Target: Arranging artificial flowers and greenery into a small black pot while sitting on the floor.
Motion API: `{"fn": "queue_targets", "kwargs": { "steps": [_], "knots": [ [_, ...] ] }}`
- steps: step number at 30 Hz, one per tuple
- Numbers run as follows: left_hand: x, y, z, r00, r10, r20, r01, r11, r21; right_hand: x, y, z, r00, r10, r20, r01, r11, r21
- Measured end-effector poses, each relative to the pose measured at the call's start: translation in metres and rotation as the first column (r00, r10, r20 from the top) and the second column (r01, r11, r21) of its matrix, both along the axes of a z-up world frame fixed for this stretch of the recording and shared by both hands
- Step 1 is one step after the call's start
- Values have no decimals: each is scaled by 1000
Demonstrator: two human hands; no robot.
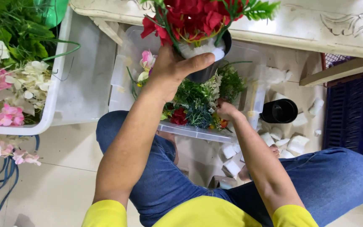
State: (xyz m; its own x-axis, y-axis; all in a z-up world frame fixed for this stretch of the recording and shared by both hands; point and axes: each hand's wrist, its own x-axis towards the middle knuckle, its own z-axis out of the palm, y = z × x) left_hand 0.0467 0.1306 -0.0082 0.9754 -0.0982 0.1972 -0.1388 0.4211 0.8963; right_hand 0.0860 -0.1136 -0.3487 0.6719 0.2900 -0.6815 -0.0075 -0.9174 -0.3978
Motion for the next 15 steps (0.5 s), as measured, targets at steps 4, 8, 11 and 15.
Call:
{"fn": "queue_targets", "kwargs": {
  "steps": [4,8,11,15],
  "knots": [
    [-5,7,3,999,35,-24,-35,999,-7,-11,13,2,993,-67,99,53,989,138],
    [-3,10,6,998,55,-14,-54,998,21,-12,42,33,985,-132,113,110,977,182],
    [-6,9,5,1000,27,-1,-27,1000,8,-21,67,24,963,-181,202,112,944,309],
    [-5,5,4,999,34,-23,-34,999,14,-44,112,73,963,-65,260,-10,960,278]
  ]
}}
